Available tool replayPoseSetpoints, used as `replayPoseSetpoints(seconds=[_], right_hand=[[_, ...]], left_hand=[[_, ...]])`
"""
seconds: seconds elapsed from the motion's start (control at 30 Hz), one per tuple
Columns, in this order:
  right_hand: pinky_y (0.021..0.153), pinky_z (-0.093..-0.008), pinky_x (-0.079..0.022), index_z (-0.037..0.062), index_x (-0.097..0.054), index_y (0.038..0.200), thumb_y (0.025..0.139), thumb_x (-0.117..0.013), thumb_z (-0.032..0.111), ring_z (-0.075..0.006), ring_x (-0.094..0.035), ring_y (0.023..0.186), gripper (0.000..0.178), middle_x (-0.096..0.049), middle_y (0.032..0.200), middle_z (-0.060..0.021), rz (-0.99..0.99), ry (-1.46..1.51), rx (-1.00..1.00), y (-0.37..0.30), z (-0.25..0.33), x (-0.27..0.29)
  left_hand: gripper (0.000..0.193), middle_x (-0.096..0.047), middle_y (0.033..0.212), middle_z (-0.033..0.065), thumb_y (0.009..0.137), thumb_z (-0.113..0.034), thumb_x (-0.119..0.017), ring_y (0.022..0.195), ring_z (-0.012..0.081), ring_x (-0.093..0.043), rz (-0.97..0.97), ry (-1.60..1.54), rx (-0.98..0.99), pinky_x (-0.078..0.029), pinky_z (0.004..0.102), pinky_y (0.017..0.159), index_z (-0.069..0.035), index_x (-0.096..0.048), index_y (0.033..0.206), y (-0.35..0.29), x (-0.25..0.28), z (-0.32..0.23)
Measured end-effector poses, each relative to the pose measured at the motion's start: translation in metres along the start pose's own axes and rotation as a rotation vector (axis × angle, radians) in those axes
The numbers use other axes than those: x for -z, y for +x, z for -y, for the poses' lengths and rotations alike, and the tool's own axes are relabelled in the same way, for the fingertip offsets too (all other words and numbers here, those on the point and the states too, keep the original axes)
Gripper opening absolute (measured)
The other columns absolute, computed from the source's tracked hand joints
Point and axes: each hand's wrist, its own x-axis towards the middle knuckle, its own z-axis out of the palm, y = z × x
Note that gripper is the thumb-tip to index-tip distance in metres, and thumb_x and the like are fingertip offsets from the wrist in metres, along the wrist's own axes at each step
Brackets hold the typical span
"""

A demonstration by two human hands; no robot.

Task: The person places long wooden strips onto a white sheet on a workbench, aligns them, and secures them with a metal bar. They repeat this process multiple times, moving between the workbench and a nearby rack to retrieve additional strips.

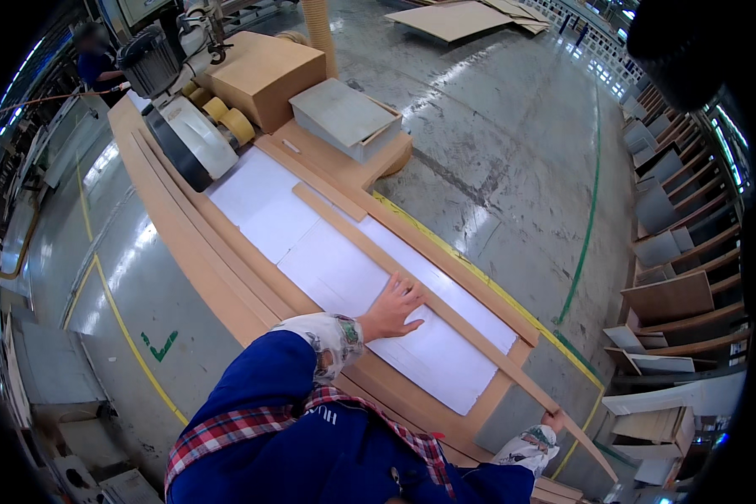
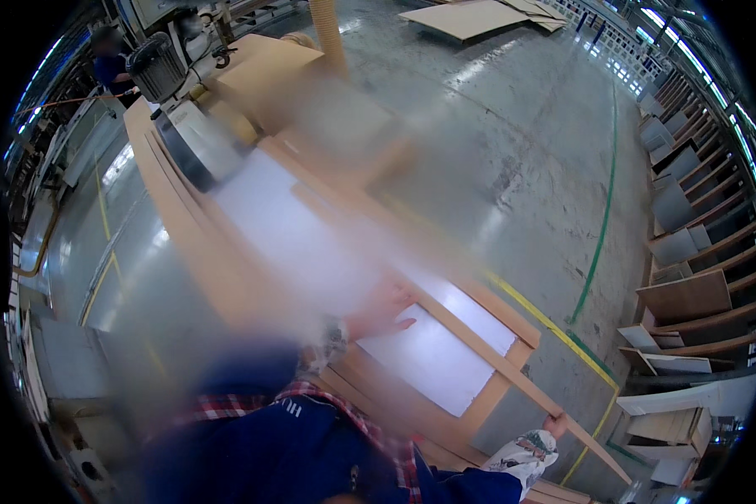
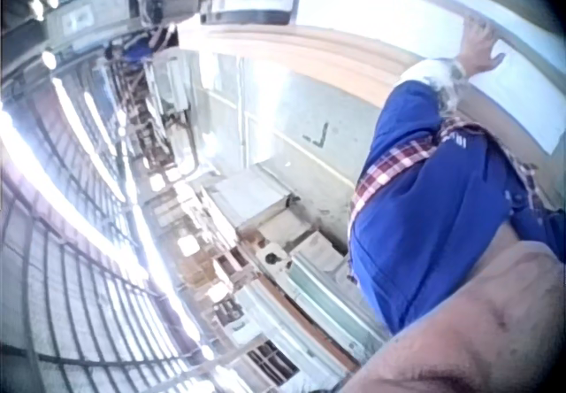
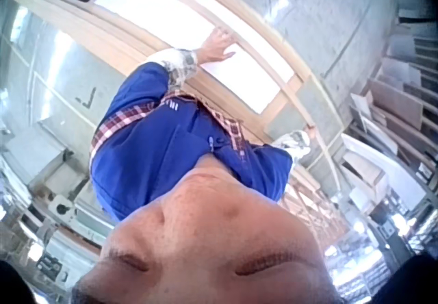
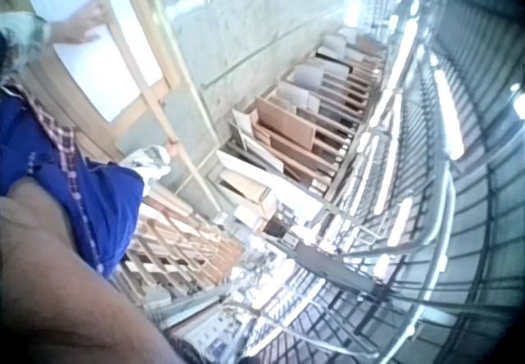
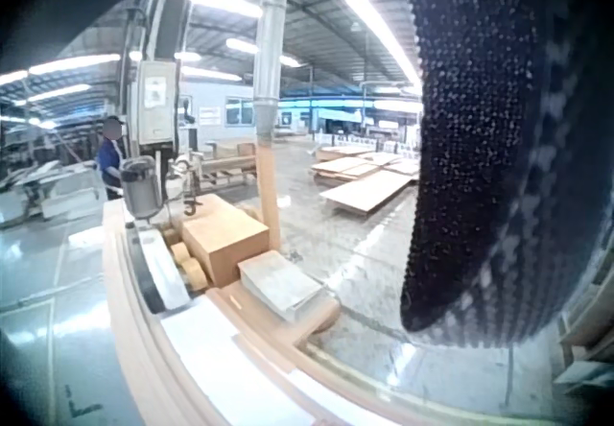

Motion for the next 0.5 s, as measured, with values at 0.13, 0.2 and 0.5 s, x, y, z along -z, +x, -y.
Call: replayPoseSetpoints(seconds=[0.13, 0.2, 0.5], right_hand=[[0.077, -0.0329, -0.049, -0.007, -0.057, 0.103, 0.089, -0.047, 0.013, -0.025, -0.06, 0.084, 0.026, -0.062, 0.094, -0.0154, 0.073, -0.429, 0.18, 0.014, -0.011, 0.01], [0.076, -0.0326, -0.048, -0.0076, -0.056, 0.102, 0.089, -0.047, 0.013, -0.0244, -0.059, 0.084, 0.026, -0.061, 0.095, -0.0153, 0.069, -0.378, 0.138, 0.012, -0.01, 0.007], [0.076, -0.032, -0.047, -0.01, -0.055, 0.101, 0.09, -0.046, 0.012, -0.0224, -0.055, 0.085, 0.026, -0.058, 0.097, -0.0148, 0.188, -0.199, 0.099, 0.019, 0.023, 0.006]], left_hand=[[0.054, -0.044, 0.112, 0.0168, 0.074, -0.041, -0.062, 0.101, 0.0342, -0.041, -0.027, 0.003, -0.061, -0.025, 0.0579, 0.095, -0.005, -0.051, 0.112, 0.01, -0.013, -0.014], [0.056, -0.043, 0.112, 0.0178, 0.073, -0.043, -0.062, 0.1, 0.035, -0.041, -0.016, 0.038, -0.085, -0.025, 0.0588, 0.094, -0.005, -0.051, 0.112, 0.014, -0.019, -0.021], [0.066, -0.041, 0.113, 0.0207, 0.072, -0.051, -0.06, 0.097, 0.0373, -0.04, 0.036, 0.099, -0.082, -0.025, 0.0621, 0.091, -0.002, -0.048, 0.114, 0.02, -0.012, -0.027]])
